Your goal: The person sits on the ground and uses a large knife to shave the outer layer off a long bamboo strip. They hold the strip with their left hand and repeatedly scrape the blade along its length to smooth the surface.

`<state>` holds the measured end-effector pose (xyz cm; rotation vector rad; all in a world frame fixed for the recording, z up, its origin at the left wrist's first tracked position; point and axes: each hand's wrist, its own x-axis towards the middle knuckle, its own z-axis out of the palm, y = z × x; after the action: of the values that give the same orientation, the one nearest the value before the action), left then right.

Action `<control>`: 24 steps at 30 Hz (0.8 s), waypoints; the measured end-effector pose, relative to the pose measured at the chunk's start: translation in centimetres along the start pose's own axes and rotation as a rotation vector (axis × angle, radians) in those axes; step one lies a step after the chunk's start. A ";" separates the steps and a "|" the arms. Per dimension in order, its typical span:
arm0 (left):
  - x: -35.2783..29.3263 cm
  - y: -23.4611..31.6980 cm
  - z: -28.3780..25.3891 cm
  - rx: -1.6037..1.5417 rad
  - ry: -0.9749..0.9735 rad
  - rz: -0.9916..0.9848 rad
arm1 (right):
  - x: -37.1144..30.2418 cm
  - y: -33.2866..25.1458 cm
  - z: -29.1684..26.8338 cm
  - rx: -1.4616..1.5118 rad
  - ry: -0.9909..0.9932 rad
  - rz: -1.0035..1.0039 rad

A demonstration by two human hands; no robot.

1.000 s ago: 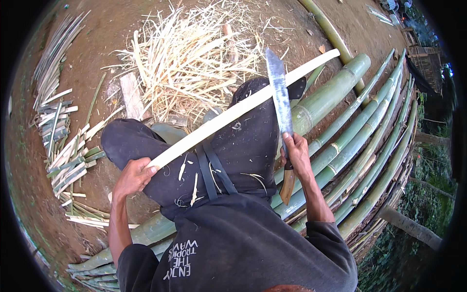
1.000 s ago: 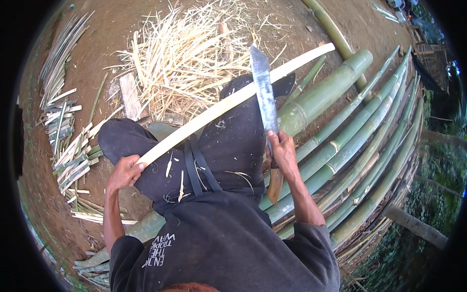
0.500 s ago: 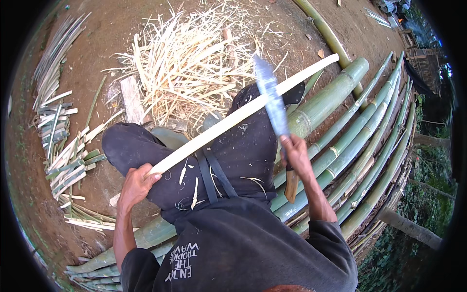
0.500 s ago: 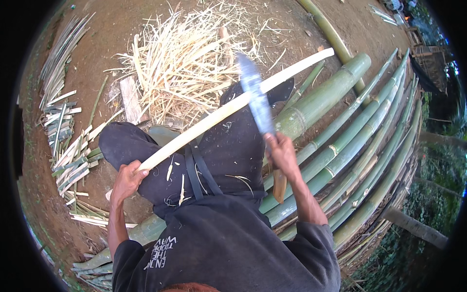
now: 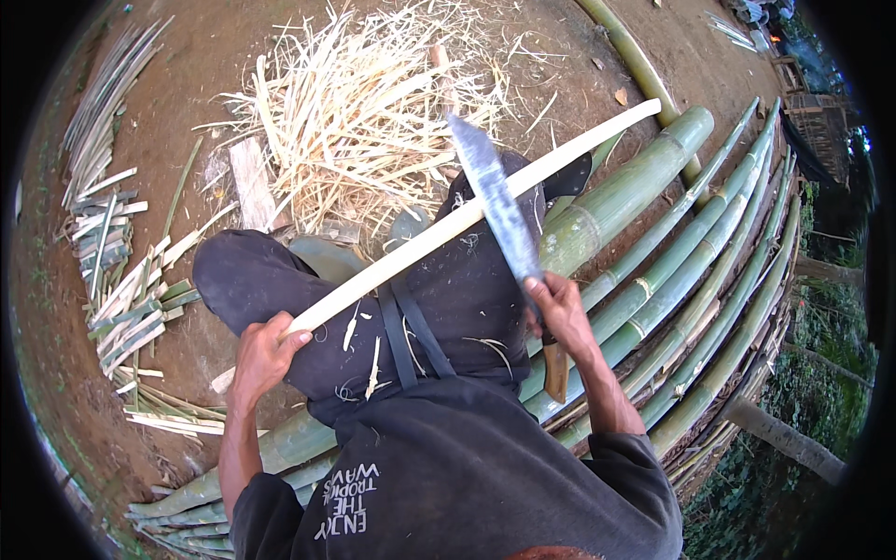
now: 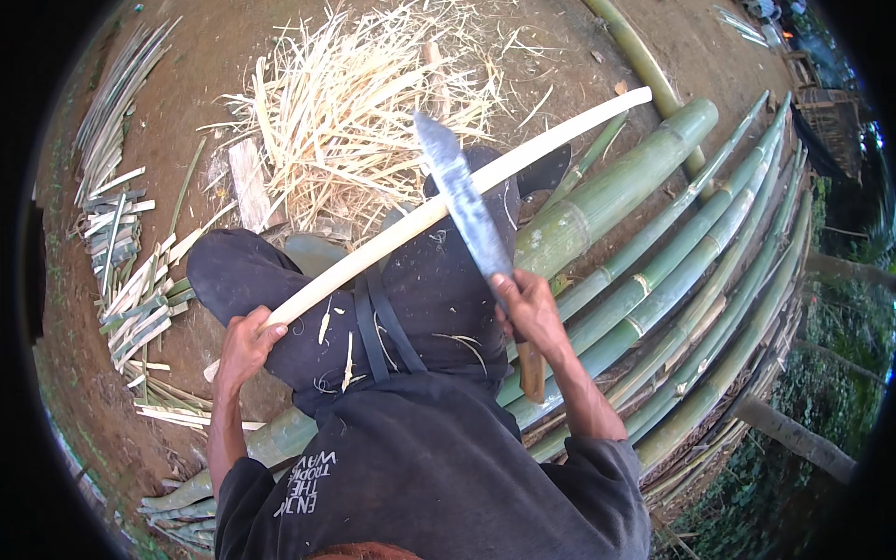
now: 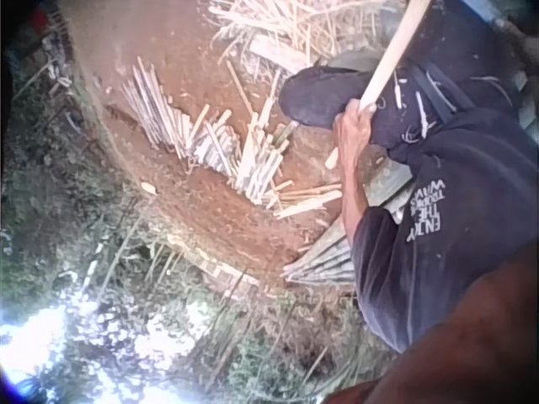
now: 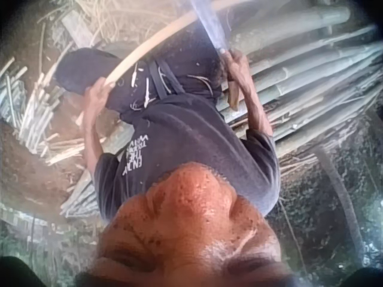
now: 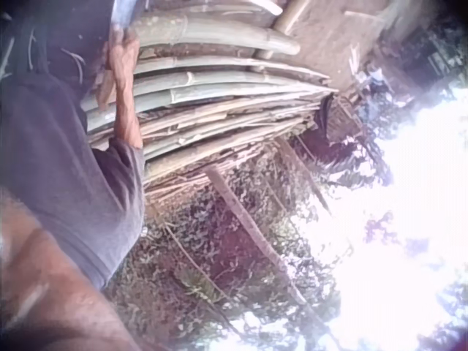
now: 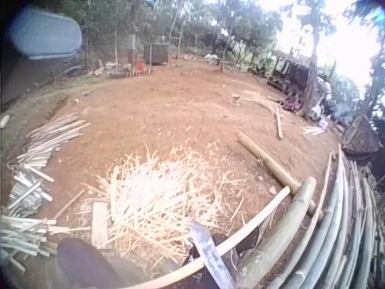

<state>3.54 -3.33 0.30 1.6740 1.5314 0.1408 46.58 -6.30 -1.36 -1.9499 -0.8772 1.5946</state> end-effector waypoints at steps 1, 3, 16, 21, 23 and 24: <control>-0.1 -0.1 0.1 -0.004 -0.009 -0.018 | 0.5 -0.4 -0.7 0.011 0.099 -0.030; 0.0 -0.3 0.1 -0.014 -0.021 -0.045 | 2.2 -0.1 -2.6 0.134 0.206 -0.069; 0.2 -0.2 0.1 -0.023 -0.032 -0.055 | 2.4 0.2 -2.5 0.168 0.194 -0.050; 0.2 0.4 -0.1 -0.022 -0.051 -0.097 | -2.0 -0.4 3.3 -0.278 -0.225 -0.032; 0.2 0.0 -0.1 -0.030 -0.068 -0.119 | -2.1 -0.6 3.7 -0.253 -0.212 -0.031; 0.1 -0.1 -0.1 -0.036 -0.073 -0.131 | -1.7 -1.1 3.0 -0.083 -0.141 0.052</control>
<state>3.45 -3.22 0.26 1.5285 1.5693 0.0375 43.28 -6.85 -0.07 -1.9498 -0.9694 1.7698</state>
